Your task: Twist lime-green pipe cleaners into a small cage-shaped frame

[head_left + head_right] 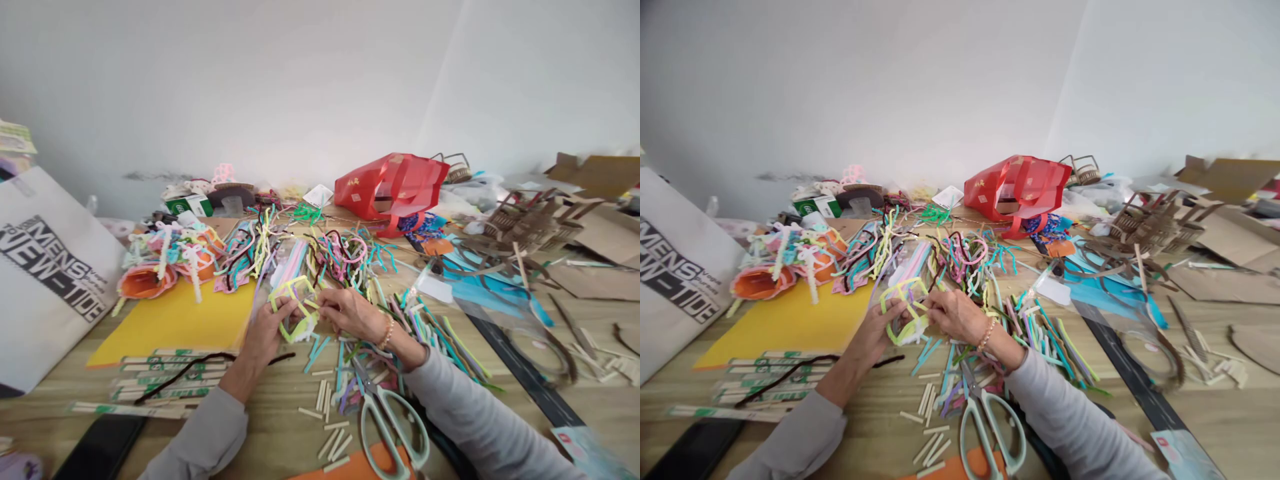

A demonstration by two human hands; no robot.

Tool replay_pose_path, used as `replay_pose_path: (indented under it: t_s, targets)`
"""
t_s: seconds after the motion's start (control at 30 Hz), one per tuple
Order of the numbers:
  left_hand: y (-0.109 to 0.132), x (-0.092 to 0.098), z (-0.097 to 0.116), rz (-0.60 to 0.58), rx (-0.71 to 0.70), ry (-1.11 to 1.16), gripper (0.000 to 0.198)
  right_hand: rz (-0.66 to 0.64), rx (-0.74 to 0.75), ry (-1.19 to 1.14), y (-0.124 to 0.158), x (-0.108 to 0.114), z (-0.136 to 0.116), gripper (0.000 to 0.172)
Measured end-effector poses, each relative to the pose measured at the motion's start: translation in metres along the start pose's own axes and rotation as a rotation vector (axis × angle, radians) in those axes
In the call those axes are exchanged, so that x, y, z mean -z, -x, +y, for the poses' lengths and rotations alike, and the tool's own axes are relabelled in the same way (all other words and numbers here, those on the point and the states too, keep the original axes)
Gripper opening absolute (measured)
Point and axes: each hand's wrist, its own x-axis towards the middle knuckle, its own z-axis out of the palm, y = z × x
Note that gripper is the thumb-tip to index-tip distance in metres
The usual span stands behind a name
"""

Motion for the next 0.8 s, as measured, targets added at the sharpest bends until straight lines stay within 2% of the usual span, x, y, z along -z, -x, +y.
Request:
replay_pose_path:
  t_s: [0.13,0.27,0.63,0.8]
  targets:
    - [0.002,-0.002,0.000,-0.015,0.000,-0.025,0.028,0.026,-0.022,0.239,0.000,-0.003,0.001,0.008]
    - [0.000,0.001,-0.004,-0.034,0.005,-0.048,0.026,0.046,-0.004,0.324,0.000,-0.007,0.000,0.010]
    - [-0.001,0.002,-0.008,-0.064,0.044,-0.045,0.024,0.041,0.056,0.101,-0.001,-0.010,0.001,0.015]
    - [0.000,-0.001,-0.006,-0.026,0.057,0.020,0.027,0.049,0.076,0.066,-0.002,-0.012,0.003,0.015]
